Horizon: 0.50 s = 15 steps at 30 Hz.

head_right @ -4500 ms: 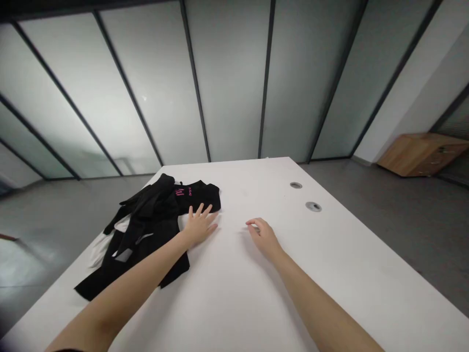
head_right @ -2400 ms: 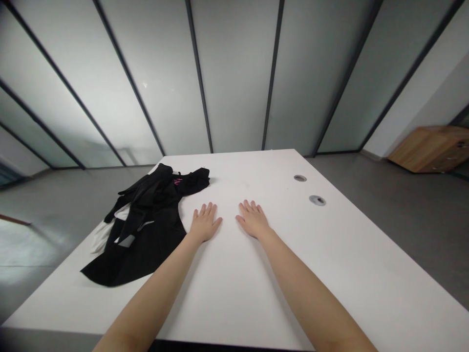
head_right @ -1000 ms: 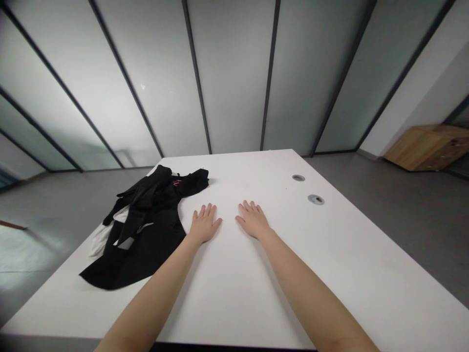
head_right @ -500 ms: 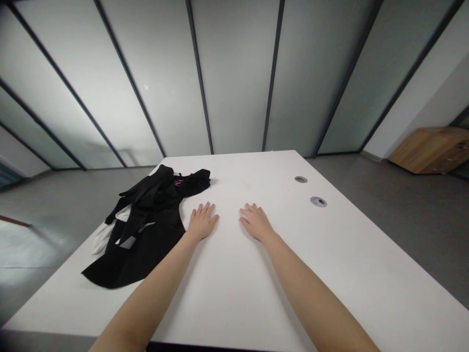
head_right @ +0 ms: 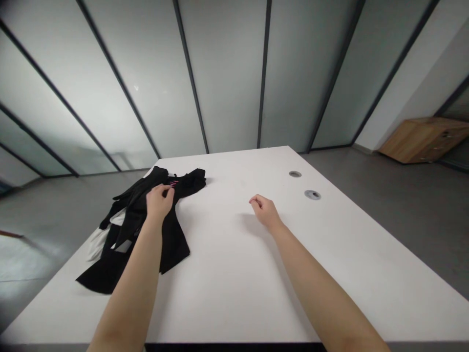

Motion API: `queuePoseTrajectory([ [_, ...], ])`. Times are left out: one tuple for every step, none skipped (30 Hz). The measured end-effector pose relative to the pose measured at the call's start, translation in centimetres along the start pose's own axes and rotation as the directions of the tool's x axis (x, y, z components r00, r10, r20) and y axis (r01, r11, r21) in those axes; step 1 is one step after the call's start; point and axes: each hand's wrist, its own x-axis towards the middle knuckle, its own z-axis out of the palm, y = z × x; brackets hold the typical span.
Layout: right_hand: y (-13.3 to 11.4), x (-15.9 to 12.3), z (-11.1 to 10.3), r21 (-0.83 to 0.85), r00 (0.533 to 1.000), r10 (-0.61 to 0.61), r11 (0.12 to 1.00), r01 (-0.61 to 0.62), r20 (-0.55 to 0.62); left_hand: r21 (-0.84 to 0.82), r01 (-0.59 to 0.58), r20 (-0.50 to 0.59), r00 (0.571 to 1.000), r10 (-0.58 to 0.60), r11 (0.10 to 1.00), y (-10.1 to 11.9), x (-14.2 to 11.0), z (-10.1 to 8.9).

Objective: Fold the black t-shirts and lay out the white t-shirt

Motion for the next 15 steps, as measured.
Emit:
queuePoseTrajectory([
  [0.2, 0.1, -0.2, 0.016, 1.0, 0.018, 1.0, -0.018, -0.011, 0.045, 0.059, -0.111, 0.992, -0.054, 0.997, -0.8, 0.2, -0.3],
  [0.3, 0.2, -0.3, 0.032, 0.999, 0.034, 0.999, -0.034, -0.021, 0.076, 0.117, -0.202, 0.974, -0.099, 0.99, -1.6, 0.1, -0.5],
  [0.5, 0.2, -0.3, 0.047, 0.998, 0.047, 0.998, -0.046, -0.031, 0.093, 0.166, -0.266, 0.954, -0.137, 0.982, -2.4, -0.1, -0.4],
  [0.6, 0.2, -0.3, 0.061, 0.998, 0.056, 0.997, -0.053, -0.037, 0.101, 0.207, -0.299, 0.939, -0.169, 0.973, -3.1, -0.5, -0.2],
  [0.7, 0.2, -0.2, 0.072, 0.997, 0.062, 0.996, -0.059, -0.041, 0.105, 0.247, -0.301, 0.931, -0.205, 0.963, -3.8, -1.0, 0.1],
  [0.8, 0.1, -0.1, 0.081, 0.997, 0.067, 0.995, -0.064, -0.044, 0.109, 0.292, -0.277, 0.927, -0.253, 0.95, -4.4, -1.4, 0.5],
  [0.8, 0.1, 0.0, 0.087, 0.996, 0.071, 0.994, -0.067, -0.045, 0.111, 0.338, -0.239, 0.922, -0.305, 0.934, -5.0, -1.7, 0.8],
  [0.9, 0.0, 0.1, 0.091, 0.996, 0.075, 0.993, -0.07, -0.045, 0.11, 0.38, -0.202, 0.913, -0.354, 0.918, -5.5, -1.9, 1.0],
  [0.9, 0.0, 0.3, 0.094, 0.996, 0.077, 0.993, -0.072, -0.046, 0.104, 0.412, -0.174, 0.904, -0.391, 0.905, -5.9, -2.0, 1.2],
  [0.9, -0.1, 0.4, 0.095, 0.996, 0.079, 0.993, -0.074, -0.045, 0.093, 0.43, -0.158, 0.897, -0.413, 0.898, -6.3, -1.9, 1.2],
  [0.9, -0.1, 0.5, 0.096, 0.996, 0.08, 0.992, -0.076, -0.044, 0.078, 0.434, -0.149, 0.895, -0.42, 0.897, -6.6, -1.7, 1.2],
  [0.9, -0.1, 0.6, 0.096, 0.996, 0.082, 0.992, -0.078, -0.04, 0.063, 0.431, -0.14, 0.897, -0.419, 0.9, -6.8, -1.5, 1.1],
  [0.8, -0.2, 0.7, 0.094, 0.996, 0.083, 0.992, -0.08, -0.035, 0.047, 0.426, -0.121, 0.9, -0.418, 0.904, -6.9, -1.3, 0.9],
  [0.8, -0.2, 0.8, 0.092, 0.996, 0.084, 0.992, -0.081, -0.029, 0.031, 0.425, -0.097, 0.902, -0.42, 0.905, -6.9, -1.1, 0.8],
  [0.8, -0.2, 0.9, 0.088, 0.996, 0.084, 0.993, -0.082, -0.025, 0.015, 0.423, -0.08, 0.904, -0.42, 0.906, -6.8, -0.9, 0.6],
])
